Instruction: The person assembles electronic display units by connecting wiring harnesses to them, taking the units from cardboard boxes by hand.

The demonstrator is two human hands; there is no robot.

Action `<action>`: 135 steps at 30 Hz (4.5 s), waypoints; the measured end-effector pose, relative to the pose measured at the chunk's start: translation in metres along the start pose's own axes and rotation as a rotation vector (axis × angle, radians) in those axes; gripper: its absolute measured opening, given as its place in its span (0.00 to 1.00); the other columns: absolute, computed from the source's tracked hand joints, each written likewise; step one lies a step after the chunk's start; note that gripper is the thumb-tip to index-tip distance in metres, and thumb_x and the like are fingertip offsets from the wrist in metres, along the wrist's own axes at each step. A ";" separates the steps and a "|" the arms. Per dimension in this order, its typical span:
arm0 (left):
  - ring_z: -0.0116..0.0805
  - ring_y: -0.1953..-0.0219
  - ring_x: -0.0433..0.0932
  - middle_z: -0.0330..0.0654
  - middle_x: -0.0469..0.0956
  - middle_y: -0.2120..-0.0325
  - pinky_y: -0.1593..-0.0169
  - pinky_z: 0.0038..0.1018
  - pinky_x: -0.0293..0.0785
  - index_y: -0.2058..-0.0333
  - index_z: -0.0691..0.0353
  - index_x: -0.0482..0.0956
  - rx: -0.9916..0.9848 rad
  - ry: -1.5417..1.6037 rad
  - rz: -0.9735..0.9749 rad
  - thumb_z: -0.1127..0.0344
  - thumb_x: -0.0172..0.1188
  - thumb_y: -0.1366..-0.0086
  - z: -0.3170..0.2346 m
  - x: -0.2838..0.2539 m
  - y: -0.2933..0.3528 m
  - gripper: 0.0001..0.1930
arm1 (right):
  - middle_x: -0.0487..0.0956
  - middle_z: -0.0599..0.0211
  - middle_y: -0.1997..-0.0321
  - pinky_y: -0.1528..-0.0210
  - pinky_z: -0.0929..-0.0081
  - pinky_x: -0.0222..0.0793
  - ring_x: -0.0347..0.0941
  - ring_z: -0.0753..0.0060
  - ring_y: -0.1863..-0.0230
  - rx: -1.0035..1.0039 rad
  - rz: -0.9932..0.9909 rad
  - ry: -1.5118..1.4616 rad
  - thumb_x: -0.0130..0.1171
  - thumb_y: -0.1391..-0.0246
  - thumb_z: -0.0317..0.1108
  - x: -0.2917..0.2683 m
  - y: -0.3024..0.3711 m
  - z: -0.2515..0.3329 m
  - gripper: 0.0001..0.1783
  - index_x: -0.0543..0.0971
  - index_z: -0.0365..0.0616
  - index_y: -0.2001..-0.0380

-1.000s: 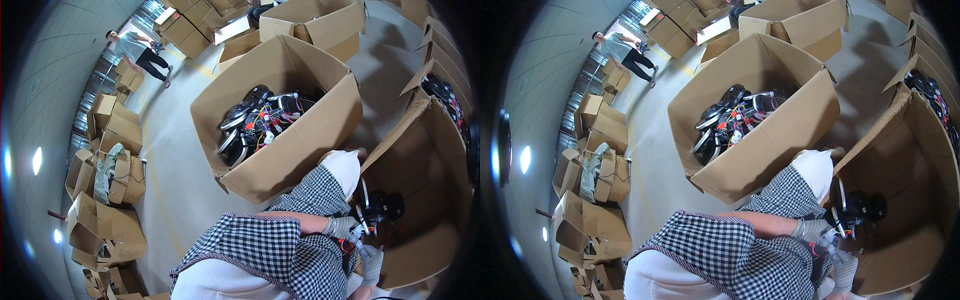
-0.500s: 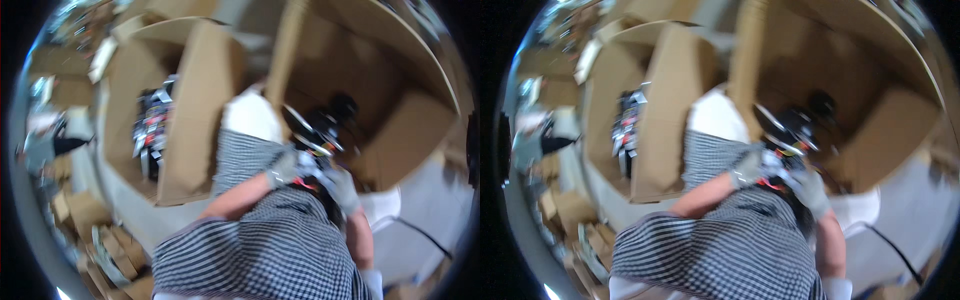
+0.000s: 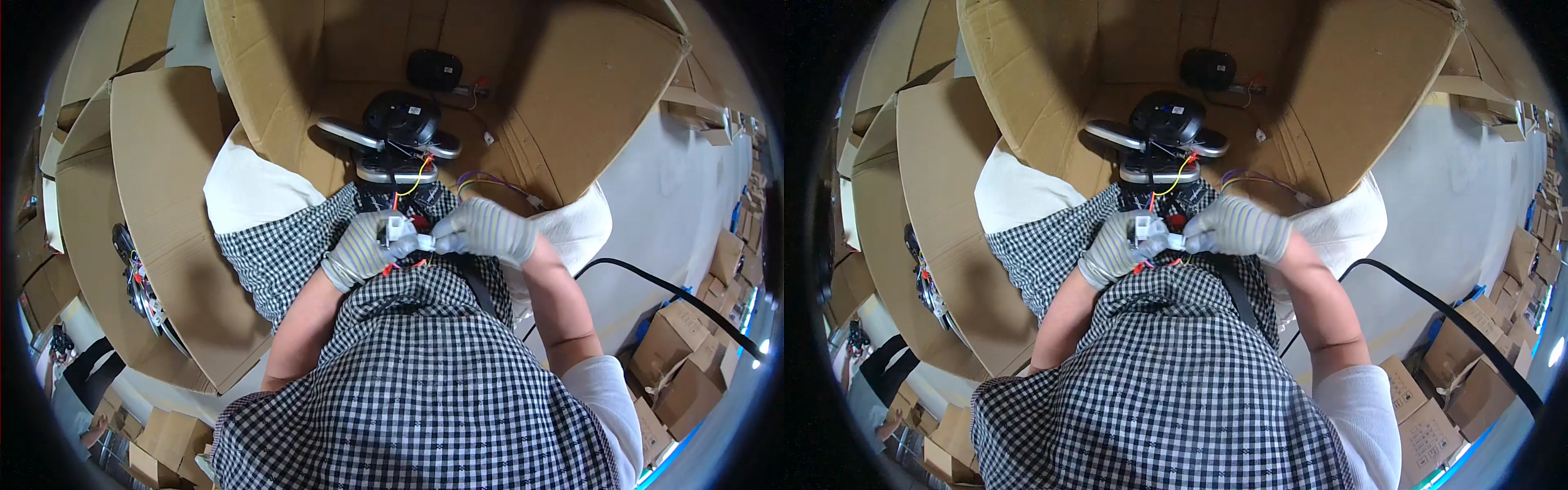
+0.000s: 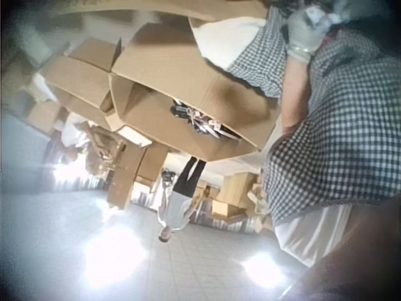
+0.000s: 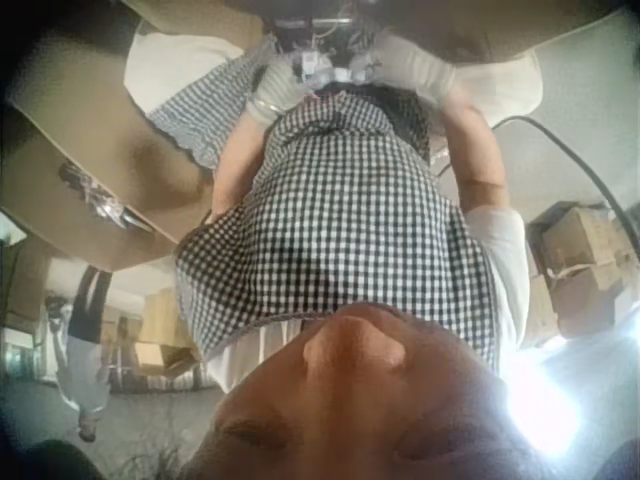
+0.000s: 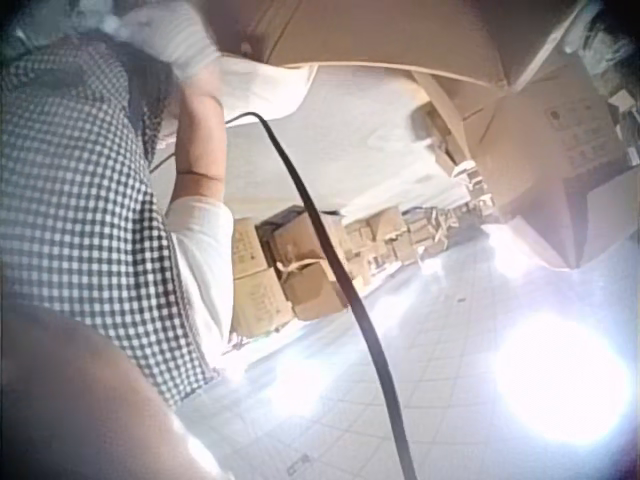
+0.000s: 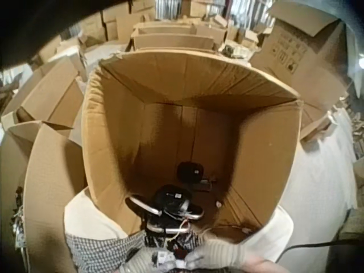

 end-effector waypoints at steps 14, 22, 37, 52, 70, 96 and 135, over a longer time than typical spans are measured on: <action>0.25 0.75 0.74 0.38 0.78 0.77 0.66 0.24 0.71 0.69 0.63 0.78 0.095 -0.151 0.142 0.63 0.65 0.46 -0.009 0.007 -0.006 0.10 | 0.65 0.49 0.41 0.46 0.57 0.66 0.68 0.48 0.45 0.554 -0.369 0.690 0.61 0.57 0.39 -0.037 -0.154 -0.047 0.40 0.60 0.48 0.39; 0.27 0.74 0.76 0.37 0.77 0.77 0.67 0.25 0.71 0.71 0.60 0.78 0.297 -0.223 0.136 0.64 0.64 0.46 -0.016 0.010 -0.004 0.08 | 0.79 0.63 0.58 0.65 0.74 0.76 0.78 0.70 0.62 -0.196 -0.592 -1.269 0.64 0.52 0.42 -0.011 -0.103 -0.030 0.26 0.72 0.43 0.51; 0.22 0.69 0.75 0.34 0.77 0.73 0.61 0.23 0.74 0.67 0.64 0.78 0.385 0.225 -0.228 0.68 0.66 0.48 -0.005 -0.012 -0.027 0.10 | 0.64 0.79 0.82 0.79 0.82 0.52 0.56 0.85 0.81 0.009 -0.566 -0.610 0.48 0.40 0.39 0.080 0.023 0.010 0.16 0.78 0.37 0.61; 0.28 0.79 0.73 0.36 0.72 0.80 0.74 0.23 0.70 0.73 0.55 0.75 1.284 0.136 -0.997 0.59 0.60 0.42 -0.232 -0.175 0.237 0.08 | 0.81 0.58 0.63 0.58 0.76 0.68 0.74 0.72 0.63 -0.043 -0.513 -0.151 0.49 0.42 0.50 0.093 0.027 -0.006 0.27 0.76 0.33 0.56; 0.27 0.73 0.73 0.37 0.73 0.71 0.72 0.24 0.72 0.65 0.62 0.73 0.372 -0.154 -1.678 0.63 0.57 0.38 0.033 -0.247 0.245 0.09 | 0.79 0.54 0.60 0.53 0.60 0.70 0.74 0.50 0.55 0.596 -0.662 0.275 0.49 0.43 0.47 -0.029 -0.039 -0.075 0.18 0.78 0.47 0.61; 0.49 0.41 0.64 0.51 0.66 0.45 0.39 0.36 0.59 0.46 0.60 0.67 0.335 -0.593 0.092 0.72 0.62 0.48 -0.005 0.009 -0.053 0.29 | 0.76 0.61 0.65 0.61 0.70 0.68 0.73 0.66 0.64 -0.200 -0.589 -0.358 0.56 0.45 0.45 0.036 0.004 -0.031 0.18 0.79 0.38 0.67; 0.41 0.53 0.74 0.50 0.68 0.48 0.61 0.33 0.77 0.38 0.60 0.51 -0.561 -0.516 -0.563 0.43 0.57 0.41 0.011 -0.062 -0.139 0.41 | 0.73 0.56 0.81 0.75 0.64 0.63 0.69 0.56 0.78 -0.664 0.098 -0.068 0.50 0.44 0.32 0.064 -0.003 0.029 0.11 0.75 0.40 0.77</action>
Point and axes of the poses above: each hand's wrist, its own y-axis away from the middle knuckle, its own x-axis out of the palm, z = x × y, the point moved 1 cm from there along -y, towards the middle knuckle
